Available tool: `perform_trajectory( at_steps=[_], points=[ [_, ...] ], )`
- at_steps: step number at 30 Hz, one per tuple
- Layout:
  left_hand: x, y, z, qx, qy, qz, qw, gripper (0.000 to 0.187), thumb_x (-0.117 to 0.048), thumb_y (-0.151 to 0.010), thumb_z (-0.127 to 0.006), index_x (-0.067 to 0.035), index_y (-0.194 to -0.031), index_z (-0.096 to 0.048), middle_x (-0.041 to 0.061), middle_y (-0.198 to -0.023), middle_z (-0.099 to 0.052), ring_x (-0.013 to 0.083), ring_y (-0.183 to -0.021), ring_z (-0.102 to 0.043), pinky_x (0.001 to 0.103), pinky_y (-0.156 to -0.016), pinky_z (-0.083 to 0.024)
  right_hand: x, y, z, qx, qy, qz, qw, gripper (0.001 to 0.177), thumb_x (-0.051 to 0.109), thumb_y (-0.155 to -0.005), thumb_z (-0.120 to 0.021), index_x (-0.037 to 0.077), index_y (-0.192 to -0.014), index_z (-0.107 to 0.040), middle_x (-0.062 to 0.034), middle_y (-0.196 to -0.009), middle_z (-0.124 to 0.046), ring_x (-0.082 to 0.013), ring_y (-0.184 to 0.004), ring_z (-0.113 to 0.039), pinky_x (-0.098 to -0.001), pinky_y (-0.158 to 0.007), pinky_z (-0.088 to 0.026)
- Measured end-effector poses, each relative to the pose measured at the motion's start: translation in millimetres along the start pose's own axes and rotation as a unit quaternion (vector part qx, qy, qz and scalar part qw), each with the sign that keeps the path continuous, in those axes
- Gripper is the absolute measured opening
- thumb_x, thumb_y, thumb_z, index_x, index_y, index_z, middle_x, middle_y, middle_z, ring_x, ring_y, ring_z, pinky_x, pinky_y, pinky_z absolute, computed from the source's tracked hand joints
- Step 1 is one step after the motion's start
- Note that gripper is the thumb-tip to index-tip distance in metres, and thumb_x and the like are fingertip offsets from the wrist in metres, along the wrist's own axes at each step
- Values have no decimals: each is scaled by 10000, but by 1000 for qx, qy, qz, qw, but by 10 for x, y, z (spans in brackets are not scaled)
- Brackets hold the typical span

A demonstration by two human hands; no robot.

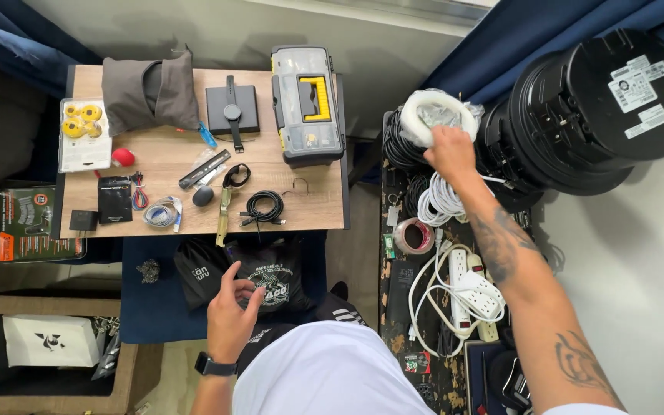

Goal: The person sorts various items on a desk and shelf, opening a toolbox to retrieve a bag of components, handling a packaged tool kit, and coiled black and white cables.

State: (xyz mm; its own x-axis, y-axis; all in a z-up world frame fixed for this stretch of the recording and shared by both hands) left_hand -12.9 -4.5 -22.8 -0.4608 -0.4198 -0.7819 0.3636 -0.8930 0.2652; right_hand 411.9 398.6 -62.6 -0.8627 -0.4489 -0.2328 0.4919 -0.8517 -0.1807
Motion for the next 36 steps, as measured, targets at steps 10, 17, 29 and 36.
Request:
perform_trajectory(
  at_steps=[10,17,29,36],
  points=[
    [-528,-211,-77,12,-4,-64,998,628,-287,-893,-720,-136,-1456,-489,24,-1034,-752,175,-909,-740,354,-828,-580,-596,-411,1114,-19,-174,-102,979,258,74,-935,-592,-50,-1148,-517,-307,-1000,-598,-455,-847,-588,-570,-723,-510],
    [-887,-425,-360,14,121,-103,987,639,-339,-900,-764,-42,-1417,-535,161,-1022,-765,319,-940,-765,445,-856,-610,-243,-112,1761,-142,-582,-141,788,312,29,-845,-603,40,-1154,-639,-153,-1005,-711,-279,-970,-710,-410,-885,-560],
    [266,-381,-976,-35,460,142,876,783,-66,-821,-821,9,-1500,-439,204,-1390,-588,289,-1269,-567,457,-1090,-487,2931,1391,673,147,-821,-419,357,498,137,-839,-672,137,-1337,-645,-81,-1190,-723,-213,-1051,-707,-430,-942,-563],
    [1480,-922,-1093,-24,176,212,961,662,-348,-778,-838,-104,-1327,-560,206,-1276,-674,386,-1248,-621,500,-1033,-533,3442,1453,231,242,-727,-400,503,690,347,-875,-874,35,-1407,-566,-169,-1283,-663,-288,-1154,-669,-443,-894,-611]
  ],
)
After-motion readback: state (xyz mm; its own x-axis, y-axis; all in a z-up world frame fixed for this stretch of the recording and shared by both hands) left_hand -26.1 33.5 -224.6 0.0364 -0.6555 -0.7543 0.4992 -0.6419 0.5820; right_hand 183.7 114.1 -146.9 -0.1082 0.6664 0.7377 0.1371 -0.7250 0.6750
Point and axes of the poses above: each hand's wrist, its own y-axis away from the middle knuckle, its own z-axis out of the back of the hand, x = y × z, the point moved 4 cm from there along -y, towards the middle knuckle
